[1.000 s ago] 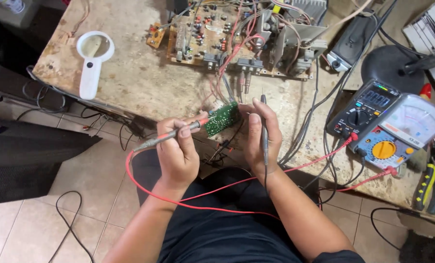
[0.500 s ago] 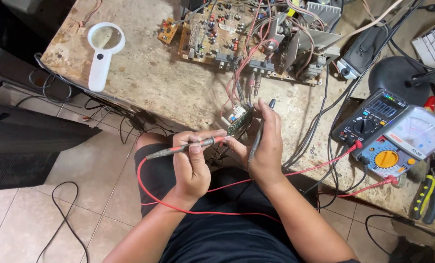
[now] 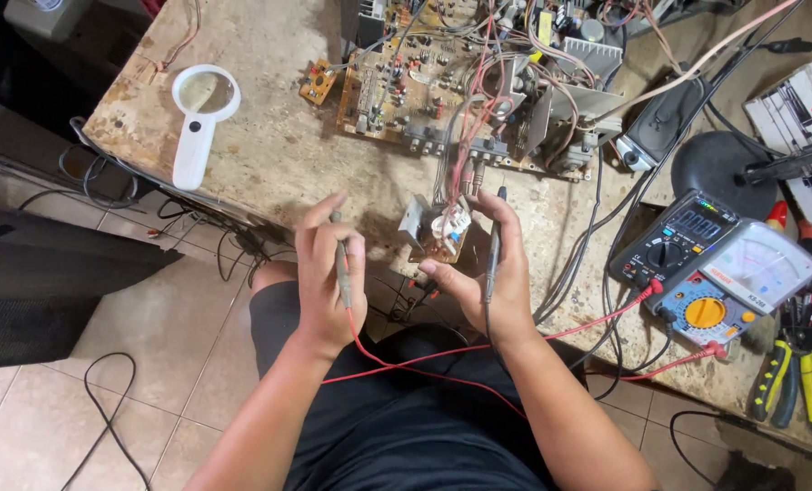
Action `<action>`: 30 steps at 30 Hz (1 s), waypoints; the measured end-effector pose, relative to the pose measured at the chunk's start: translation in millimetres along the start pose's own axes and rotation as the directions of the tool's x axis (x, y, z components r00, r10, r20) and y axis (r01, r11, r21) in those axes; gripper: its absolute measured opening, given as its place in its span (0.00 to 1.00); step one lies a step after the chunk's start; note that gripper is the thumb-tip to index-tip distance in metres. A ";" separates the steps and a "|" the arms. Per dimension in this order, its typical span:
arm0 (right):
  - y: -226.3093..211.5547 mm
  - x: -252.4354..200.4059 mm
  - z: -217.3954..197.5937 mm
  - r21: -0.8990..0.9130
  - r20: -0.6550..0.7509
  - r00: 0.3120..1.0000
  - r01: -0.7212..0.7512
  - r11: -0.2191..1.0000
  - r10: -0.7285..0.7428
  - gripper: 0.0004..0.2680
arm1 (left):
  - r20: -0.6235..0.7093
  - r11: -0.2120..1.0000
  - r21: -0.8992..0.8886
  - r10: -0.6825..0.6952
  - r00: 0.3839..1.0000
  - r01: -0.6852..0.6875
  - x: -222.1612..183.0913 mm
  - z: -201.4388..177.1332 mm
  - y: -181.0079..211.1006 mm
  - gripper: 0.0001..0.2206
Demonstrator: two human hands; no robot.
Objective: Repairing a circuit board from a CRT television using a multimeter, soldering iron, and wire strippers.
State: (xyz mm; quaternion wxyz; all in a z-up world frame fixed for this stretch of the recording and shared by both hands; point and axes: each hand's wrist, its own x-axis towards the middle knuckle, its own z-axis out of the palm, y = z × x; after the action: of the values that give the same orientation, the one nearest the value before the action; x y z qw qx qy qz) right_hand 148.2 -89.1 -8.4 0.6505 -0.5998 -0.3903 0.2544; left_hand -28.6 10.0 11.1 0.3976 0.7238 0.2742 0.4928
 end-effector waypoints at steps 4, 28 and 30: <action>13.3 1.7 3.5 0.029 0.003 0.999 0.042 0.999 -0.042 0.36 | 0.220 0.992 -0.087 -0.070 0.973 0.091 13.5 -1.8 -5.7 0.10; 14.3 2.7 -2.8 -0.035 0.048 0.991 0.129 0.991 -0.127 0.34 | 0.747 0.909 0.206 -0.386 0.542 0.363 83.8 -12.3 11.5 0.20; 14.0 2.4 -5.4 -0.059 0.044 0.991 0.132 0.990 -0.129 0.34 | 0.733 0.917 0.220 -0.381 0.564 0.333 76.3 -13.1 -0.4 0.19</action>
State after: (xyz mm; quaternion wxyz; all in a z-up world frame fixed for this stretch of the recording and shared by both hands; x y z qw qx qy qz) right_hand 155.8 -88.1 -21.5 0.6392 -0.5875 -0.4493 0.2109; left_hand -13.0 74.4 51.2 0.5460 0.8029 0.2352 0.0429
